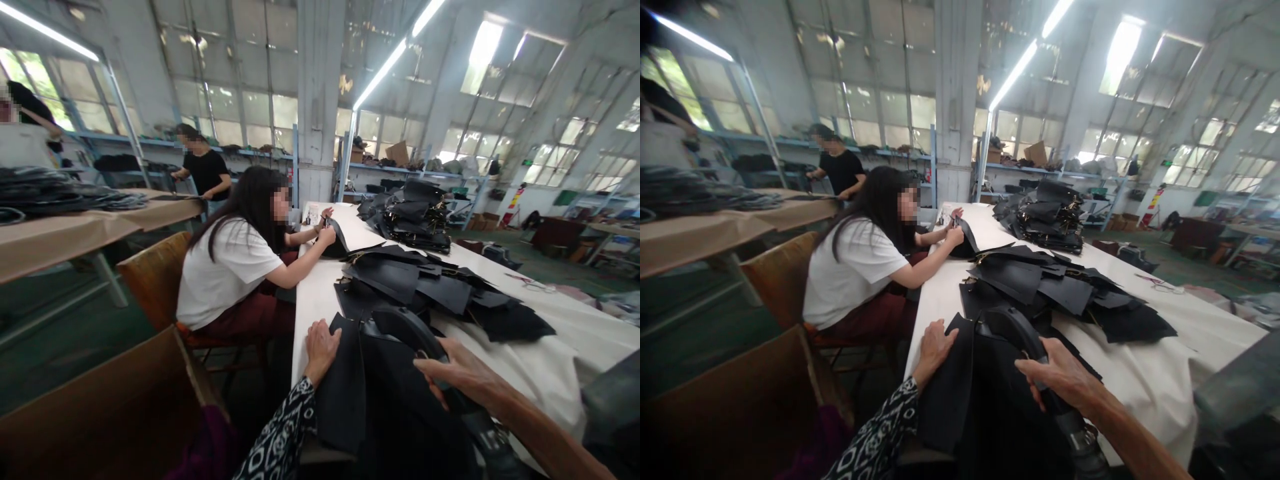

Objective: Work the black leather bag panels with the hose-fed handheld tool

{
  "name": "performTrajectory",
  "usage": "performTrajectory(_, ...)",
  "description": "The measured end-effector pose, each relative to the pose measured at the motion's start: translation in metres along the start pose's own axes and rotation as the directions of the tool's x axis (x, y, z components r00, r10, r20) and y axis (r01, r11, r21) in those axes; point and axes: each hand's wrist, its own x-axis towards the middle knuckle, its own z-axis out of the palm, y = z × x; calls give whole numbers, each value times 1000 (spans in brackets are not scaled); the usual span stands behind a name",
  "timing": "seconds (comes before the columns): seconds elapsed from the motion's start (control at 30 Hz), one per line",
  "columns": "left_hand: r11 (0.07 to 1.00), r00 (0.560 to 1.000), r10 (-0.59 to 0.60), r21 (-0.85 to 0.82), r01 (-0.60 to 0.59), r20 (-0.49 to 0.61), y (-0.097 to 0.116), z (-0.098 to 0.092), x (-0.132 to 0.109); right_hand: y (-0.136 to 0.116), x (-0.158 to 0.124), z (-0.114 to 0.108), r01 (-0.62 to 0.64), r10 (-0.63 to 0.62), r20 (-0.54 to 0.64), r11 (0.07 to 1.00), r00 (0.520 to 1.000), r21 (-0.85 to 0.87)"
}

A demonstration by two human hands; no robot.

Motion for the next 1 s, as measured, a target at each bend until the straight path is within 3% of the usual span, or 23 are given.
performTrajectory(0.13, 981, 991, 39, -191, -14, 126, 15, -2, 0, -1, -19, -2, 82, -83, 32, 996, 996, 21)
performTrajectory(0.23, 904, 977, 93, -427, -2, 193, 32, -15, -20, -4, -31, -6, 90, -90, 43, 996, 995, 17)
performTrajectory(0.33, 617, 946, 106, -766, 180, 307, 45, -35, -50, -8, -47, -9, 120, -120, 71, 993, 990, 4)
performTrajectory(0.4, 414, 917, 115, -858, 306, 383, 50, -49, -69, -11, -59, -9, 152, -151, 107, 988, 983, 2)
performTrajectory(0.47, 351, 899, 133, -868, 351, 418, 55, -62, -85, -15, -70, -9, 185, -184, 140, 983, 973, 10)
performTrajectory(0.7, 398, 820, 268, -834, 383, 505, 68, -91, -114, -22, -96, -16, 222, -215, 180, 975, 960, -21)
performTrajectory(0.83, 426, 796, 311, -825, 371, 519, 74, -98, -128, -22, -107, -9, 173, -174, 238, 985, 956, 22)
performTrajectory(1.0, 525, 768, 338, -786, 327, 545, 85, -100, -146, -34, -116, 1, 269, -265, 247, 963, 932, 18)
